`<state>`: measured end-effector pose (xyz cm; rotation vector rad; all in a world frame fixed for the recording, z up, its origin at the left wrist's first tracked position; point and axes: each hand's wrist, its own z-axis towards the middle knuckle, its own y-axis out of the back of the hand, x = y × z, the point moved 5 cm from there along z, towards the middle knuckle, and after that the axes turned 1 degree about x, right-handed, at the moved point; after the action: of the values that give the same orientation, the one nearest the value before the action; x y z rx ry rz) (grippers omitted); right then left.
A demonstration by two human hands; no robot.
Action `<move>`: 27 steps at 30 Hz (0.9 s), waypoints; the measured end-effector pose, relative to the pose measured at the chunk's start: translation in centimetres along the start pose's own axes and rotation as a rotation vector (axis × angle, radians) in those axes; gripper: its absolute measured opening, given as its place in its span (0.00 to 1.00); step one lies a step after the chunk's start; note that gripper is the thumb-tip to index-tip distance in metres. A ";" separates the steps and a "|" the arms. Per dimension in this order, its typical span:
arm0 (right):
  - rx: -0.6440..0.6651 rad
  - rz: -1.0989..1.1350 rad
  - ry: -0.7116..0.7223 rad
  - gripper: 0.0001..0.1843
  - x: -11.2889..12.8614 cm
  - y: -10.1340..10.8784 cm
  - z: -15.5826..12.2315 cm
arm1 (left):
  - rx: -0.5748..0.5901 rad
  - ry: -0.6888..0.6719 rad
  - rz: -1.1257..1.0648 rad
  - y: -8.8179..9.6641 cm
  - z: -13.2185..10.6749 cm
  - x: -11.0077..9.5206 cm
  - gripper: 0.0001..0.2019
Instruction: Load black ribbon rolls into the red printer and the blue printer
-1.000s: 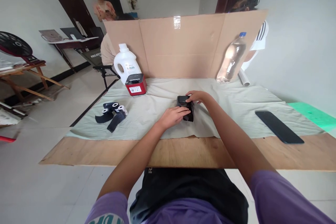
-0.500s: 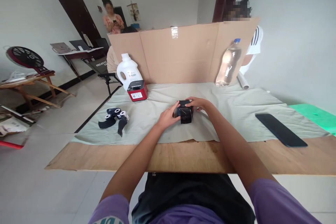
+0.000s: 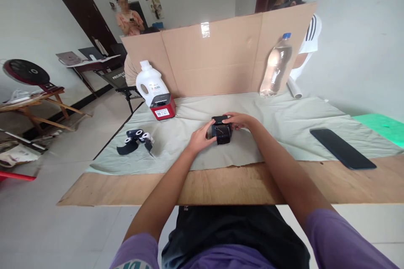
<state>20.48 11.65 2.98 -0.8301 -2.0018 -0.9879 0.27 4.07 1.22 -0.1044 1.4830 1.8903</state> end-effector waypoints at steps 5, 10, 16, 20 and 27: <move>0.042 0.091 0.010 0.41 -0.5 0.5 0.2 | 0.020 -0.020 -0.014 0.1 -0.1 0.0 0.41; 0.022 0.145 0.004 0.36 -1.1 0.6 0.6 | 0.027 -0.023 -0.076 0.2 0.0 0.1 0.41; -0.064 0.151 0.060 0.31 -0.4 -0.3 -0.5 | 0.016 -0.033 -0.100 0.5 0.3 0.0 0.42; -0.085 0.156 0.057 0.30 -0.1 -0.7 -1.2 | -0.002 -0.032 -0.093 0.8 0.2 -0.4 0.41; -0.085 0.136 0.052 0.30 -0.3 -0.5 -0.9 | -0.013 -0.045 -0.058 0.5 0.2 -0.5 0.40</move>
<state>20.56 10.62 2.94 -0.9637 -1.8442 -1.0119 0.36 3.95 1.93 -0.1097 1.4230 1.8448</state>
